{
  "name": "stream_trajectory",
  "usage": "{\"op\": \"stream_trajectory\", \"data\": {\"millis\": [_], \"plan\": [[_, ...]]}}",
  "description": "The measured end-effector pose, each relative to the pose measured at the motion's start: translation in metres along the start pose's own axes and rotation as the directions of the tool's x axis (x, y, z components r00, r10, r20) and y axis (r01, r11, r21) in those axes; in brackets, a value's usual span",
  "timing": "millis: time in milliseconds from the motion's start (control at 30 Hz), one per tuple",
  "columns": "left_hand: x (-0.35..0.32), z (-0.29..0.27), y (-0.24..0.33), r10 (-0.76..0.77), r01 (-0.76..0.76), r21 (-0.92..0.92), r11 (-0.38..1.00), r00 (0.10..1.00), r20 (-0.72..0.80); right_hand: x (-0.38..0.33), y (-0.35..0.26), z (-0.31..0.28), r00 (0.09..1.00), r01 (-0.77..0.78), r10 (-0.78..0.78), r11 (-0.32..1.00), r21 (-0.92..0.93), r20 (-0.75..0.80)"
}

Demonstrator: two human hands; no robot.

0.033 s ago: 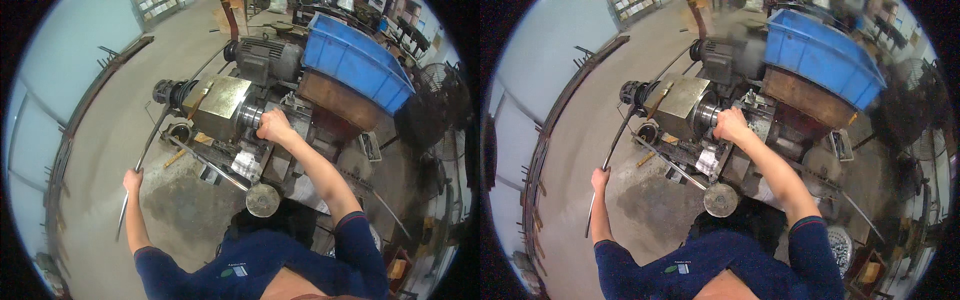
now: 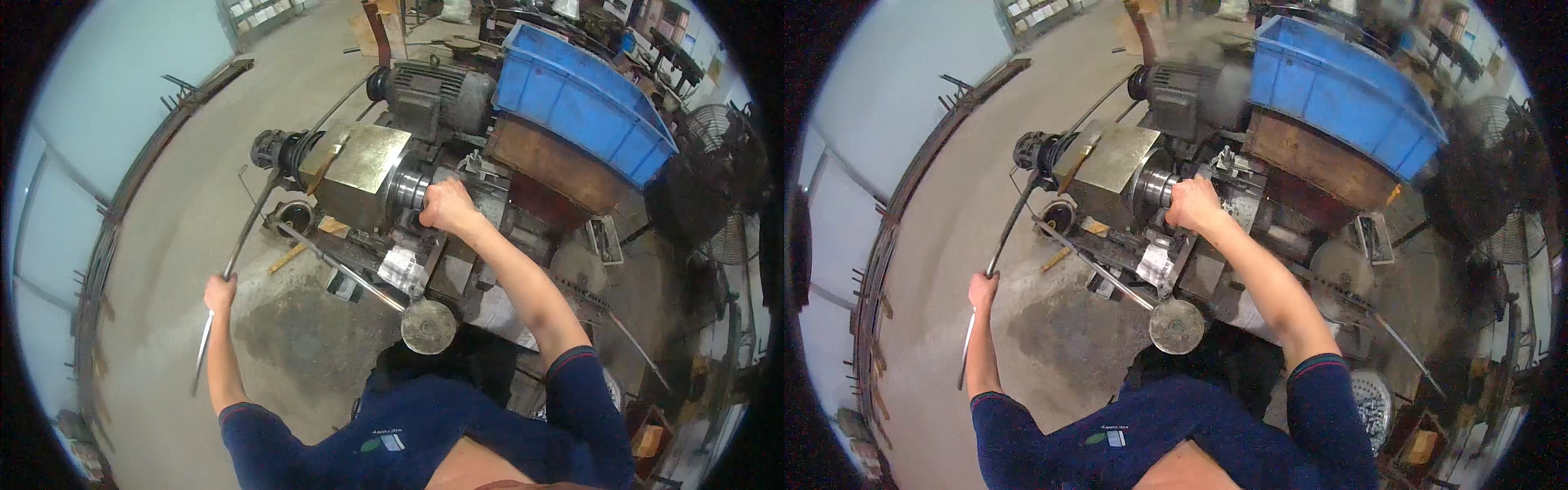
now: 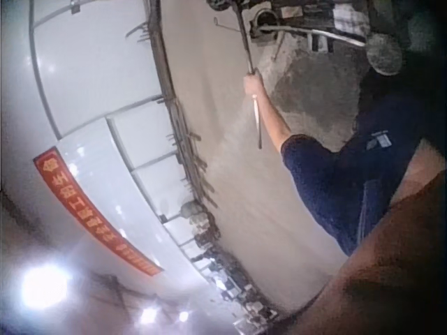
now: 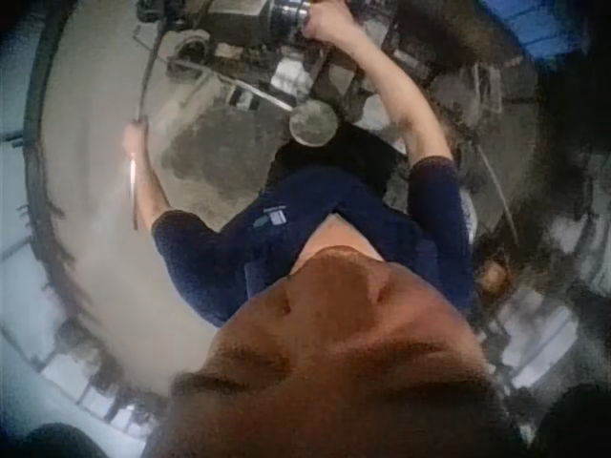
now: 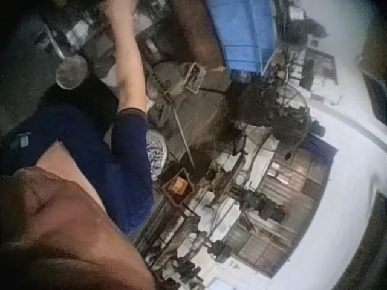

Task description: The person repeatedly places small metal parts into a press machine, operates a lever to activate the press, and then removes the processed parts into a perforated metal tray. The cycle continues with consistent hand movements and tool handling.

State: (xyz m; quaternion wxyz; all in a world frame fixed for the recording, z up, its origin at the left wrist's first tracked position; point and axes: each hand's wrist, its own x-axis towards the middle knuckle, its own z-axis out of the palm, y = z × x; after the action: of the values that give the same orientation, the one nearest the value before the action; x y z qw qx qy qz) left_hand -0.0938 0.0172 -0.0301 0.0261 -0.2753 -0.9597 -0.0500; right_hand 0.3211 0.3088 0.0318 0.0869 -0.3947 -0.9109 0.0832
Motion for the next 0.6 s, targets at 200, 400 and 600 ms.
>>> {"op": "stream_trajectory", "data": {"millis": [200, 400, 600], "plan": [[-0.066, -0.008, 0.038, -0.030, 0.028, -0.062, 0.998, 0.999, -0.029, 0.001, 0.001, 0.003, 1.000, 0.025, -0.024, 0.998, 0.052, -0.019], [-0.112, -0.020, 0.066, -0.033, 0.032, -0.120, 0.992, 0.999, -0.009, 0.000, -0.008, -0.006, 0.991, -0.112, 0.106, 0.991, 0.076, 0.083], [-0.084, -0.034, 0.042, 0.220, -0.099, -0.309, 0.946, 0.896, 0.385, -0.046, 0.020, -0.074, 0.977, 0.109, -0.129, 0.986, -0.124, -0.170]]}}
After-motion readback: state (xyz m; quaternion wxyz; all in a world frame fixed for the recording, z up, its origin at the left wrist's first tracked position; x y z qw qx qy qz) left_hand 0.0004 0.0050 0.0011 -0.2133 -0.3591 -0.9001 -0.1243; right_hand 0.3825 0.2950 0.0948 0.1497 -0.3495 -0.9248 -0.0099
